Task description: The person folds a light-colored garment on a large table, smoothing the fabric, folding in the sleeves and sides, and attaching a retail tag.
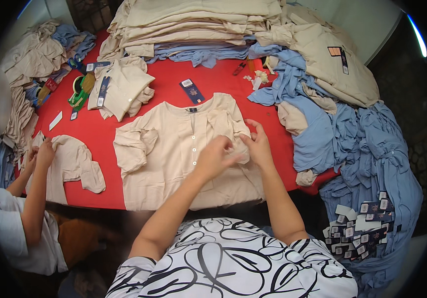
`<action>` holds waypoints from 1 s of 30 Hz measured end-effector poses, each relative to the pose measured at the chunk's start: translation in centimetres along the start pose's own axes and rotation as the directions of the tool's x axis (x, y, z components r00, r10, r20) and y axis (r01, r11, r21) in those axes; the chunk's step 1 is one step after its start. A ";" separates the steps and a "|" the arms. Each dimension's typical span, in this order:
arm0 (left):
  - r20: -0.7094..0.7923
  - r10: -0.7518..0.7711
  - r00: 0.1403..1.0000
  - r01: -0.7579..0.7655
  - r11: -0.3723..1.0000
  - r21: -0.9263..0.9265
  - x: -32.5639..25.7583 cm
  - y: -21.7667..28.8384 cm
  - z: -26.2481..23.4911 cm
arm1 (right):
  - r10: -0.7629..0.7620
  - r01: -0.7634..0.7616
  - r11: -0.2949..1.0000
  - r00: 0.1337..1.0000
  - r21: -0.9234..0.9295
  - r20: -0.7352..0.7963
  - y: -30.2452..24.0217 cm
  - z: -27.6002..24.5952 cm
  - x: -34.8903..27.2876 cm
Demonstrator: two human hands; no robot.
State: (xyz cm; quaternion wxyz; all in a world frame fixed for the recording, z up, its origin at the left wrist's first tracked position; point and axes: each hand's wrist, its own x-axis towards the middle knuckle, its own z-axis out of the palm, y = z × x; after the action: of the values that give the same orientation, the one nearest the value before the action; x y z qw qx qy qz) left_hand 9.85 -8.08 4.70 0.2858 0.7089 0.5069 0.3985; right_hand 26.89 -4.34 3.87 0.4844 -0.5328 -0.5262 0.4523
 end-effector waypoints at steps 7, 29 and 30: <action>-0.133 -0.122 0.984 0.065 0.926 -0.371 -0.1 -0.9 -1.3 | -0.214 0.298 0.890 0.941 -0.344 0.262 -3.0 0.1 -0.6; -0.066 -0.091 0.994 0.087 0.994 -0.061 5.5 -5.4 -6.5 | 0.027 -0.069 0.986 0.963 0.149 0.269 -0.5 2.7 5.1; 0.033 -0.177 0.984 0.179 0.982 -0.055 6.0 -4.4 -6.9 | -0.183 0.200 0.975 0.969 -0.095 0.164 -1.0 2.9 4.8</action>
State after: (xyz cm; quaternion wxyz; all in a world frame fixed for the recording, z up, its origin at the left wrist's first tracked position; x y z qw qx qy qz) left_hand 2.80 -0.96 6.33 0.3478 0.6576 0.5525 0.3760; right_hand 24.12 0.55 4.64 0.4533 -0.4690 -0.6356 0.4132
